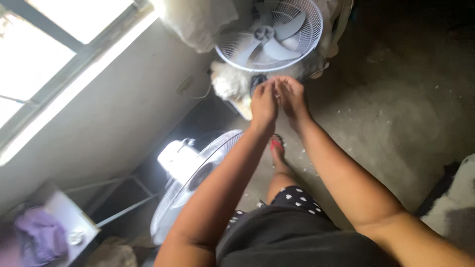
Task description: The person reassembles a white electric fan by hand. They attach the fan blades to the motor hub, then fit and secure the front wire grille, aligning and pressing the clips until the fan is fully reassembled.
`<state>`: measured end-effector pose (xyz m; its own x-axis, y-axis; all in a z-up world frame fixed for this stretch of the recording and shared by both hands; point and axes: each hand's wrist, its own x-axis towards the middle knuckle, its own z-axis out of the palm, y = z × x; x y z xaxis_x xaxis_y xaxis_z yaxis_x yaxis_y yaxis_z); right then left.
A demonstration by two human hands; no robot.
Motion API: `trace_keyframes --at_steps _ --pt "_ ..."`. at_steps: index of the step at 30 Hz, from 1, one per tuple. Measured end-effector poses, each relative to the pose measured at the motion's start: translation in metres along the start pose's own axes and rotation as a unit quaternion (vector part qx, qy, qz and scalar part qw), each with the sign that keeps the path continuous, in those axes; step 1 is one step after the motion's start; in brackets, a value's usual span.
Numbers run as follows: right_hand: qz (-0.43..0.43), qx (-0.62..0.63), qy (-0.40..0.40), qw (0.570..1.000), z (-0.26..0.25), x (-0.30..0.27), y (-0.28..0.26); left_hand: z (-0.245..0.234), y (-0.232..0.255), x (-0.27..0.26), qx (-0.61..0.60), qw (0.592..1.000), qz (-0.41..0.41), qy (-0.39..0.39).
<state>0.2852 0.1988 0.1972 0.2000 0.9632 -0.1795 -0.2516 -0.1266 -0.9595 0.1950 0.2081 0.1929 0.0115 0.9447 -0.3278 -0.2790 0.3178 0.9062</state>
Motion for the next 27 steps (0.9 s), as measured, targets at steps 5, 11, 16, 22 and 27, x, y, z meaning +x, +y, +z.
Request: trace_keyframes --at_steps 5,11,16,22,27 --pt "-0.008 -0.042 -0.003 0.999 -0.076 0.134 0.014 0.062 -0.021 0.105 -0.077 0.994 -0.073 0.023" --pt "-0.007 -0.178 -0.01 0.984 -0.158 0.273 0.096 0.093 -0.056 0.202 -0.044 0.987 -0.127 0.083" --pt "-0.016 -0.378 -0.043 0.925 -0.187 0.336 0.195 0.08 -0.091 0.245 0.011 0.975 -0.157 0.159" --pt "0.037 -0.458 -0.094 0.883 -0.158 0.335 0.211 0.067 -0.111 0.248 0.061 0.956 -0.196 0.208" --pt "0.07 -0.368 -0.099 0.922 -0.123 0.297 0.112 0.056 -0.101 0.242 0.028 0.97 -0.138 0.198"
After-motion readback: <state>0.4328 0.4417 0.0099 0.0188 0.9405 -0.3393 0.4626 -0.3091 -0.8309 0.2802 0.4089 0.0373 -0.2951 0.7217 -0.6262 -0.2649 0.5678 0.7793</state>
